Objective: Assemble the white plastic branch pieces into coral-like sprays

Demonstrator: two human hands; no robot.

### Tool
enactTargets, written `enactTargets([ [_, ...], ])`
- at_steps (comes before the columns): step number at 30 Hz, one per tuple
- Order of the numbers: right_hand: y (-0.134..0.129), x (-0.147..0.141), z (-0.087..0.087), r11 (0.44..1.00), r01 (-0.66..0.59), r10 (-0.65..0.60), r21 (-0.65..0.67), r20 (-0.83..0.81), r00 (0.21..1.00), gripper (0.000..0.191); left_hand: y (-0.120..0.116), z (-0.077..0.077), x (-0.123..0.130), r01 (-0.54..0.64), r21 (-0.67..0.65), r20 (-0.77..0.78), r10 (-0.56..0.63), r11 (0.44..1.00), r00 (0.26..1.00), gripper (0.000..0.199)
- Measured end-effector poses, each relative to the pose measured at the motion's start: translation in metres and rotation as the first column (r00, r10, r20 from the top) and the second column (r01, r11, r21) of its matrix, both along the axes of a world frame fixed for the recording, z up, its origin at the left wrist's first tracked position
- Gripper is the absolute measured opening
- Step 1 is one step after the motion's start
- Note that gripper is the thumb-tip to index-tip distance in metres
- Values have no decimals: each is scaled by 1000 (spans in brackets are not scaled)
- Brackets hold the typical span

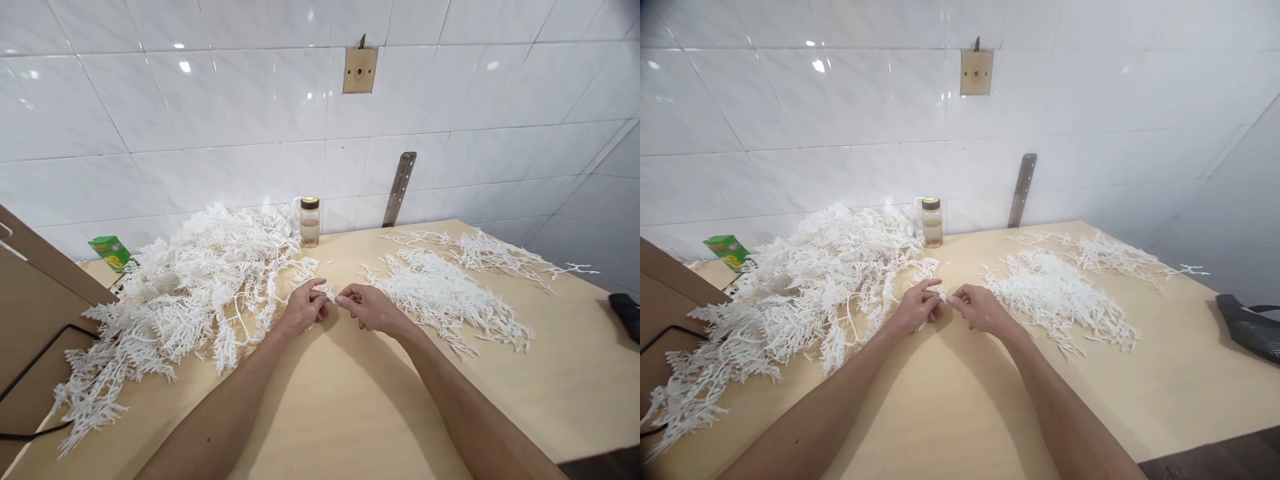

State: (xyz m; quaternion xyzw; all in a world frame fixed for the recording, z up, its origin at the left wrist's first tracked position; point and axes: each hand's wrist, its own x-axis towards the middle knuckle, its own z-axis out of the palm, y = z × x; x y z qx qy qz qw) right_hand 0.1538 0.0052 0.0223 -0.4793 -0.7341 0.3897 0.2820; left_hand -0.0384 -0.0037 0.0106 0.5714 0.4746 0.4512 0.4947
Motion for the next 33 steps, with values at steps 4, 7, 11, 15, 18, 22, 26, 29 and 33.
enactTargets([
  [4, 0, -6, -3, 997, 65, -63, 32, -53, 997, 33, 1, -3, 1, 3, 21, -31, -2, 1000, 1000, 51],
  [7, -1, -9, -1, 991, 113, -106, 71, -92, 990, 34, 2, -7, 1, 17, 47, -53, -15, 999, 998, 41],
  [11, -4, -10, 1, 972, 176, -164, 157, -88, 983, 43, 4, -11, 1, 35, 66, -55, -31, 997, 998, 21],
  [15, -6, -10, 2, 982, 38, -38, 187, -3, 999, 32, 5, -15, 2, 34, 49, -44, -32, 998, 998, 16],
  [18, -5, -11, 2, 982, 47, -56, 182, 43, 998, 26, 4, -14, 2, 41, 59, -73, -36, 997, 997, 16],
  [22, -2, -10, 1, 971, 100, -123, 218, 94, 988, 24, 1, -9, 2, 44, 63, -118, -36, 997, 992, 23],
  [26, 0, -5, 1, 977, 97, -109, 188, 51, 993, 27, 0, -3, -3, 131, 30, -150, -125, 991, 981, 24],
  [29, 2, 0, 2, 995, 83, -83, 59, 1, 997, 28, 0, 2, -6, 123, 97, -256, -95, 988, 962, 27],
  [33, 4, 5, 1, 996, 64, -67, -66, -47, 997, 29, 1, 7, -6, 34, 326, -390, 102, 945, 915, 26],
])
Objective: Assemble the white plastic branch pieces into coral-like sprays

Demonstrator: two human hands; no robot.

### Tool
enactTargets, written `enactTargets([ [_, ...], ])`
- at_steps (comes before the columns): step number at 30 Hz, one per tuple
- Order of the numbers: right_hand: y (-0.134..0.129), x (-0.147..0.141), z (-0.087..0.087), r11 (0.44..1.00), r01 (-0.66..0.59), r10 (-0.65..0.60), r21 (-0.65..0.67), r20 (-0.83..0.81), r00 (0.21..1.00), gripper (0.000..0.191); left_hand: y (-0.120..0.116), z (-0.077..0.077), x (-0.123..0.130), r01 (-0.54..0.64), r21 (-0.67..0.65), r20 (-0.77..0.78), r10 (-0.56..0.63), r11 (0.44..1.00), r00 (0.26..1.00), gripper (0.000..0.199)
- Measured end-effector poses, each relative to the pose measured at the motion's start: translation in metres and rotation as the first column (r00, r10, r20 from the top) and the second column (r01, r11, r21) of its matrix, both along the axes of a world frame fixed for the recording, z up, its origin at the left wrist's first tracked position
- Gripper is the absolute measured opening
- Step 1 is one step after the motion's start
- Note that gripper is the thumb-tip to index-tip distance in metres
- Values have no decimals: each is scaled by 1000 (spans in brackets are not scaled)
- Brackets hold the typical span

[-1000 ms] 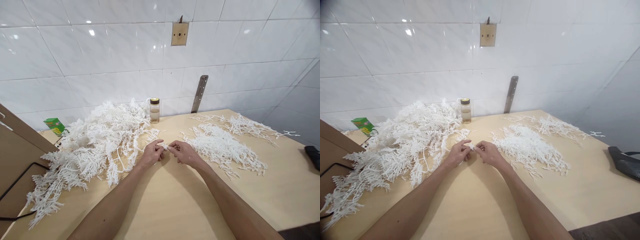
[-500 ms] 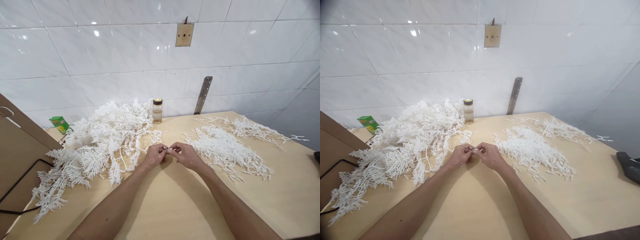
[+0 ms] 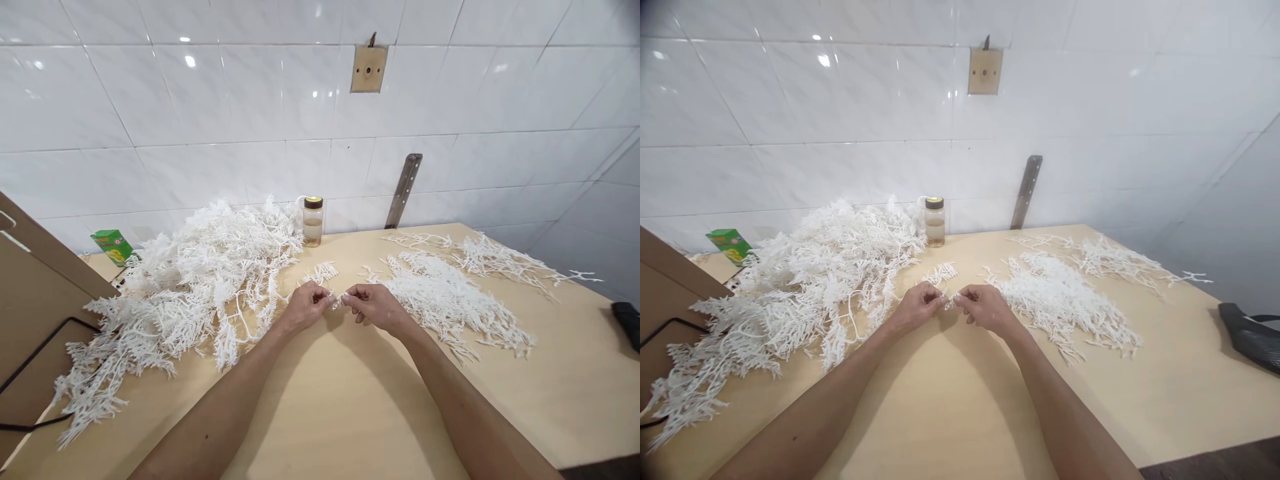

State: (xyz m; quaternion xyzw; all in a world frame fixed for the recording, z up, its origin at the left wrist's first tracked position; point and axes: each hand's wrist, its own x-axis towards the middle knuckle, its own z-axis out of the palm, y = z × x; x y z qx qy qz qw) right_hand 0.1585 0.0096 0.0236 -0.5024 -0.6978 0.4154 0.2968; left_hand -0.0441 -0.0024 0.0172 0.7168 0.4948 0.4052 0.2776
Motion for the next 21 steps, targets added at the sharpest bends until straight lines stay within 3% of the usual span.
enactTargets([
  [6, 2, 2, -3, 999, -22, 22, -24, -30, 999, 34, -1, -6, 6, 41, 83, 19, -43, 996, 999, 17],
  [14, 3, 7, -1, 999, -37, 37, -31, -5, 999, 36, -4, -6, 7, 120, -100, 127, -107, 988, 986, 30],
  [21, -2, 12, 14, 999, 29, -29, 18, -7, 1000, 29, -8, 0, 9, 99, -209, 172, -63, 973, 983, 34],
])
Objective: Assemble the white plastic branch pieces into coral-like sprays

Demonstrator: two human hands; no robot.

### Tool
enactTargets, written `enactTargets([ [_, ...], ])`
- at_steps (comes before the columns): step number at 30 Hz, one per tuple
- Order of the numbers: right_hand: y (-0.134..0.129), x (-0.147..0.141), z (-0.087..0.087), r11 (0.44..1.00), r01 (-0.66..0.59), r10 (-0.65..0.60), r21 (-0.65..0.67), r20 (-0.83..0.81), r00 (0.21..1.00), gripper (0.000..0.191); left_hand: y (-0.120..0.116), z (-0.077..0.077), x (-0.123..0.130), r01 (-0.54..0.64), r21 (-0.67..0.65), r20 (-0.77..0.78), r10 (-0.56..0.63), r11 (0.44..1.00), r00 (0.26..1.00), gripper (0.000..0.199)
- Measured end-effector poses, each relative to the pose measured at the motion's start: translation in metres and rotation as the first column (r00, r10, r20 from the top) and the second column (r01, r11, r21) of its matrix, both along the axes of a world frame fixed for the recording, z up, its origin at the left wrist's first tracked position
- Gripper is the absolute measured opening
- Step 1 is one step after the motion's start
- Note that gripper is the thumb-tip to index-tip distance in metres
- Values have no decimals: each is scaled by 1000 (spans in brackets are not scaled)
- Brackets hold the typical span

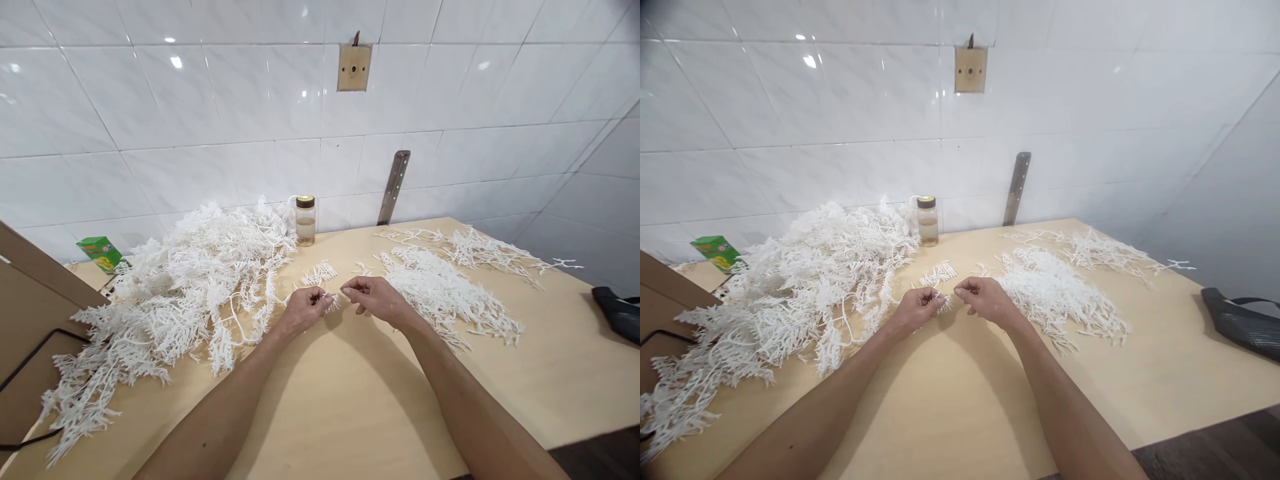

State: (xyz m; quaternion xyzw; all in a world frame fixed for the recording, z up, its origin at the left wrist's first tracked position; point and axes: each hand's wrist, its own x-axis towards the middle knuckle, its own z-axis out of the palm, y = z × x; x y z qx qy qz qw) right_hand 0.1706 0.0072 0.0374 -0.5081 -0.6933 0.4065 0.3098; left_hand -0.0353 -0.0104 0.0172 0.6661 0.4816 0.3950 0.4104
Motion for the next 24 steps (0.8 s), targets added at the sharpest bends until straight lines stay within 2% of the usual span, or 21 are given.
enactTargets([
  [8, 2, -10, -8, 999, -25, 23, 31, 68, 997, 23, 1, -3, 1, -24, -14, -28, 24, 1000, 999, 32],
  [16, 0, -11, -7, 989, -66, 47, 135, 133, 990, 17, 2, -3, 0, 58, -21, -15, -59, 998, 998, 37],
  [24, -4, -20, -5, 957, -44, -44, 287, 294, 955, 13, 5, -10, -3, 73, -11, -84, -74, 997, 994, 38],
])
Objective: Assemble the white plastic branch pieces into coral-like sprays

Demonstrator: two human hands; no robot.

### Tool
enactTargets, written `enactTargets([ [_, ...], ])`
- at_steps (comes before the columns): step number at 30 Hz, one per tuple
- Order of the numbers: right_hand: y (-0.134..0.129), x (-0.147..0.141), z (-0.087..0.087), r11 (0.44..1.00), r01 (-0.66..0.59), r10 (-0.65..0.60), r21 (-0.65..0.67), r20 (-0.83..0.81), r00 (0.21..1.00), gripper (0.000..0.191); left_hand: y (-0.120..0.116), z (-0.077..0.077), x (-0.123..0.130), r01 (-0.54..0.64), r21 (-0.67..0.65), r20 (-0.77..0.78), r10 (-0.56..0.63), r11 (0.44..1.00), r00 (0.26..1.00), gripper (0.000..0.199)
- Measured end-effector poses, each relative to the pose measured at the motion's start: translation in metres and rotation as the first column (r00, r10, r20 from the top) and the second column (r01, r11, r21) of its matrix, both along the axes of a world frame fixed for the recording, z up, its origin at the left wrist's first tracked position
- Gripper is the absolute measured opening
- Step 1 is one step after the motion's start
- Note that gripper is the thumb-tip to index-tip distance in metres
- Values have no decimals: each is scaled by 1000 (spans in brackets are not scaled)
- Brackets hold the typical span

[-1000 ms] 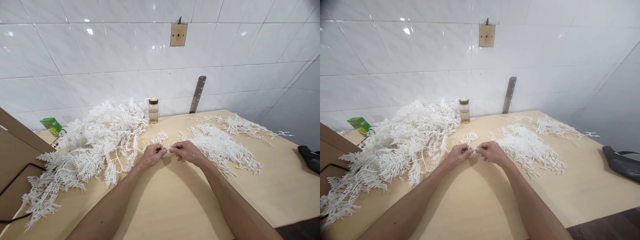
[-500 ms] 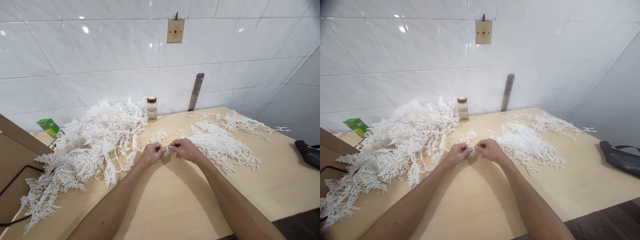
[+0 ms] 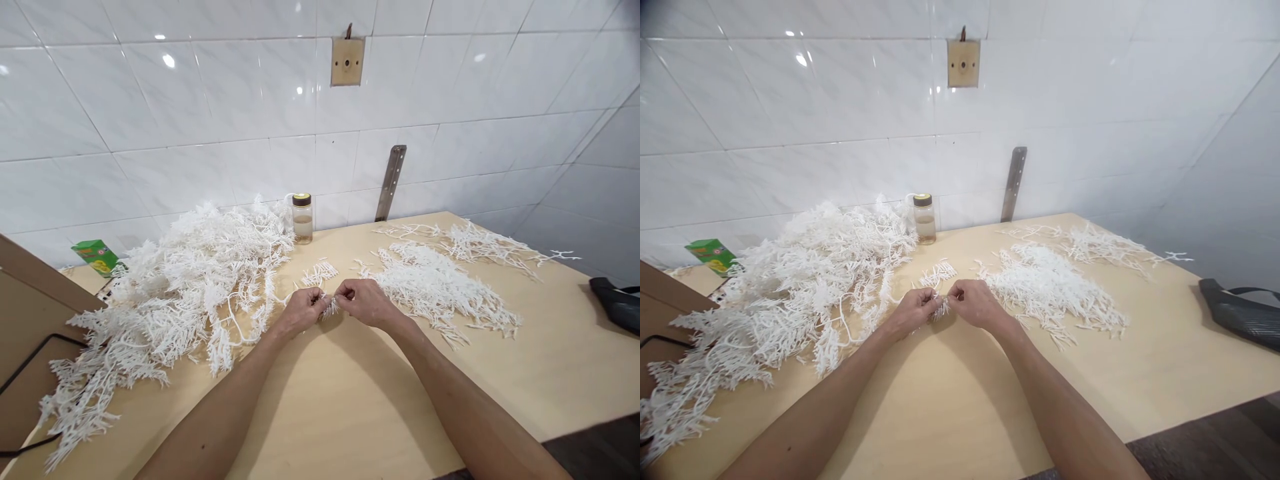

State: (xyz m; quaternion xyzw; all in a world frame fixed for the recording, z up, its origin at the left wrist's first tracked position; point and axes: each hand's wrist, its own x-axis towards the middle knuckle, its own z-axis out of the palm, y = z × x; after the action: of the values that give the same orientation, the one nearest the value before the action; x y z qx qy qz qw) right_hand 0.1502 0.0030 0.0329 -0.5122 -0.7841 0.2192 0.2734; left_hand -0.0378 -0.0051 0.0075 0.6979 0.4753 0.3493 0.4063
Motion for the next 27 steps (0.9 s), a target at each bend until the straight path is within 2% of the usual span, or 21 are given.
enactTargets([
  [3, 0, -4, -4, 1000, 0, -1, 14, 33, 999, 12, 0, 1, 0, -2, -1, -21, 2, 1000, 1000, 37],
  [5, 2, -6, -8, 998, 2, -9, 71, 98, 995, 12, -1, 3, 0, -11, 8, -30, 12, 1000, 999, 36],
  [9, 12, 2, -16, 962, 134, -191, 239, 232, 954, 16, -4, 4, 0, -18, 3, -5, 18, 1000, 1000, 38],
  [14, 24, 28, -18, 879, 372, -420, 299, 115, 900, 12, -5, 3, 2, -61, -27, 111, 64, 998, 992, 41],
  [16, 24, 33, -15, 850, 424, -464, 312, 64, 884, 15, -5, 3, 3, -64, -40, 143, 70, 997, 987, 41],
  [18, 21, 30, -10, 883, 398, -416, 249, 25, 909, 17, -4, 3, 3, -63, -52, 165, 71, 997, 984, 41],
  [21, 12, 19, -2, 971, 241, -240, 4, -47, 970, 19, -4, 3, 2, -61, -67, 178, 72, 996, 981, 42],
  [23, 7, 11, 1, 987, 124, -136, -107, -111, 985, 24, -4, 3, 2, -77, -68, 185, 88, 995, 979, 42],
  [27, 0, -1, 0, 985, -9, -23, -171, -186, 982, 27, -2, 0, 3, -95, -53, 197, 103, 994, 975, 38],
])
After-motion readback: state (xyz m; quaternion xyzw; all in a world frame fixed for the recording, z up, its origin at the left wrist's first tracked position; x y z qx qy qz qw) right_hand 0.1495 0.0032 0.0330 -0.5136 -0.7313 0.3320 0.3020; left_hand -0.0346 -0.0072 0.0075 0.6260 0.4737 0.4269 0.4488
